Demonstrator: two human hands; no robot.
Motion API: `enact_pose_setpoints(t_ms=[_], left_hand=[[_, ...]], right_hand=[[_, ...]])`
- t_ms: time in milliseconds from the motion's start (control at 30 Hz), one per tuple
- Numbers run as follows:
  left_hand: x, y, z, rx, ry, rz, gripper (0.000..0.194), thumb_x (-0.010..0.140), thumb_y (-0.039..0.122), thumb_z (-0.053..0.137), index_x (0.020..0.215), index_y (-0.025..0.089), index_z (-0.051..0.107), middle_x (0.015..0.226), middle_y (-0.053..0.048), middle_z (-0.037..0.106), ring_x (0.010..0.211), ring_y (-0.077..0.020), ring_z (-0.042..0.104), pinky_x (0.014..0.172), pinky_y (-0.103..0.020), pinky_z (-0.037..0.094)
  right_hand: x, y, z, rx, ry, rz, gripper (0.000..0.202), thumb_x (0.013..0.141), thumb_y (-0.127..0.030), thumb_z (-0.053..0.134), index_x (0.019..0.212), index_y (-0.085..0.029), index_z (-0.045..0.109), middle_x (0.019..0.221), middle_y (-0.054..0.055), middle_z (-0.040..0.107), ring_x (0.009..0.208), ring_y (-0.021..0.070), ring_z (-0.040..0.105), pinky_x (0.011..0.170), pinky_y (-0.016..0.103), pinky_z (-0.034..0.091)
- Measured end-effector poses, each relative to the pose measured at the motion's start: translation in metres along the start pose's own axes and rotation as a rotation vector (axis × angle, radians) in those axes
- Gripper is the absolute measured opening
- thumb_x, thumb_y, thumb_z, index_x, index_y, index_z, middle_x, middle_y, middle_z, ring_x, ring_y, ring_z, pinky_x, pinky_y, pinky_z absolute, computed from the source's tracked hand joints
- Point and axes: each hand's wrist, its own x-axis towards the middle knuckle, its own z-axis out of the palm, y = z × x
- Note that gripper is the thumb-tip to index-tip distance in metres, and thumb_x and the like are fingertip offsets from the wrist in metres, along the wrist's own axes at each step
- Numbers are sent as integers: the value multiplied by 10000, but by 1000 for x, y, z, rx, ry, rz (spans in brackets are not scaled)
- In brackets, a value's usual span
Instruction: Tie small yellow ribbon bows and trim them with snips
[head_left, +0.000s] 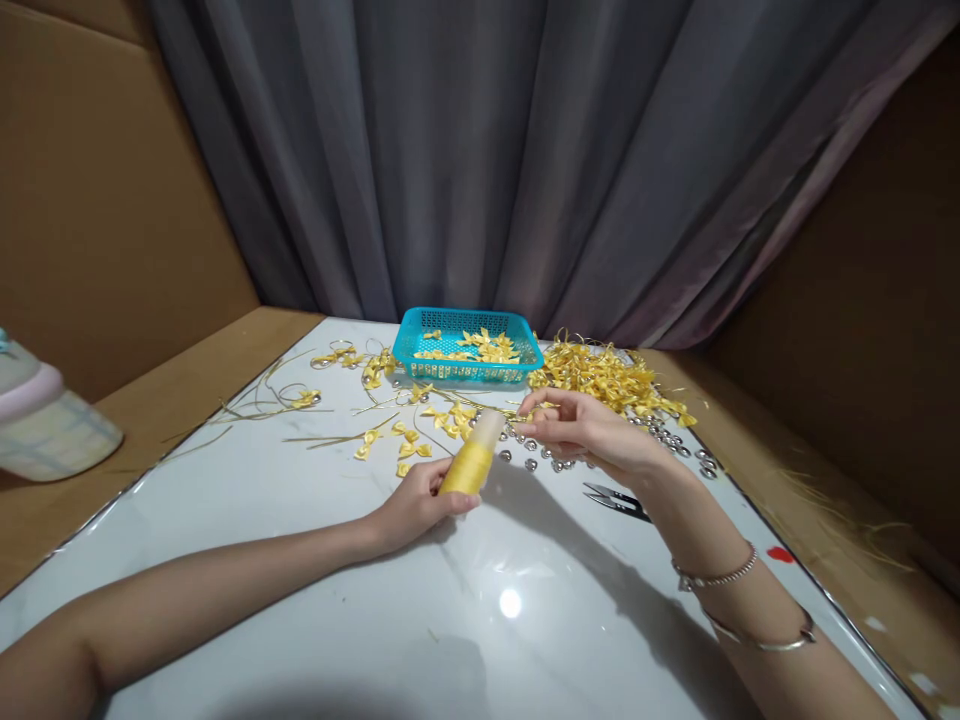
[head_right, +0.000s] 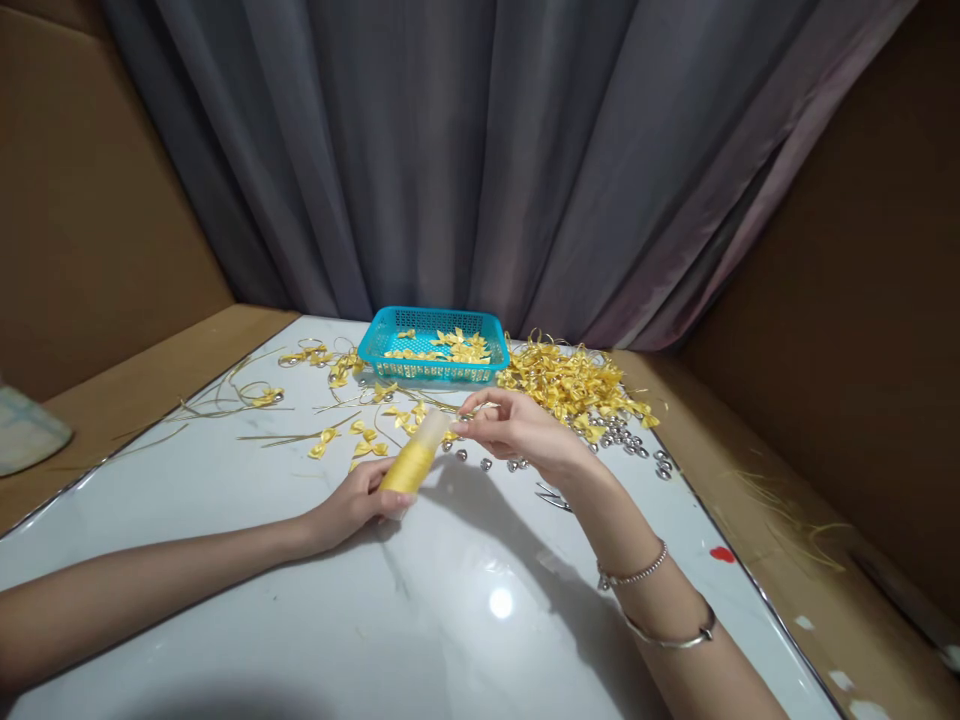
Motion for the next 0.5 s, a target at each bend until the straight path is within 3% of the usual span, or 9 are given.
enact_pose_setpoints(t_ms=[133, 233, 333, 500], left_hand=[[-3, 2, -1, 83, 29, 30, 267, 662, 346, 663, 742, 139, 516, 634, 36, 410, 565, -90, 369, 499, -213, 255], [-5, 3, 0, 190, 52, 52, 265, 642, 346, 673, 717, 132, 535, 622, 36, 410, 572, -97, 359, 506, -221, 244], [-7, 3, 1, 316, 54, 45, 261, 616, 344, 678, 652, 135, 526, 575, 46, 375, 546, -92, 318, 487, -229, 204], [-8, 2, 2, 467, 62, 69, 285, 600, 338, 684, 581, 157, 464, 540, 57, 325, 519, -85, 278, 477, -236, 174]], right_hand=[[-2, -1, -3, -228, -20, 52, 236, 643, -354, 739, 728, -199, 583, 482, -68, 381, 417, 66, 273, 403, 237, 159], [-4, -2, -3, -341, -110, 89, 203, 664, -365, 715, 644, -178, 639, 486, -37, 416, 438, 72, 297, 417, 242, 172], [-6, -2, -3, -303, -202, 116, 204, 700, -378, 681, 685, -175, 694, 461, -54, 343, 424, 63, 232, 412, 240, 123], [-4, 1, -7, -107, -216, 114, 213, 708, -372, 680, 715, -162, 710, 432, -80, 250, 418, 55, 140, 409, 241, 74]])
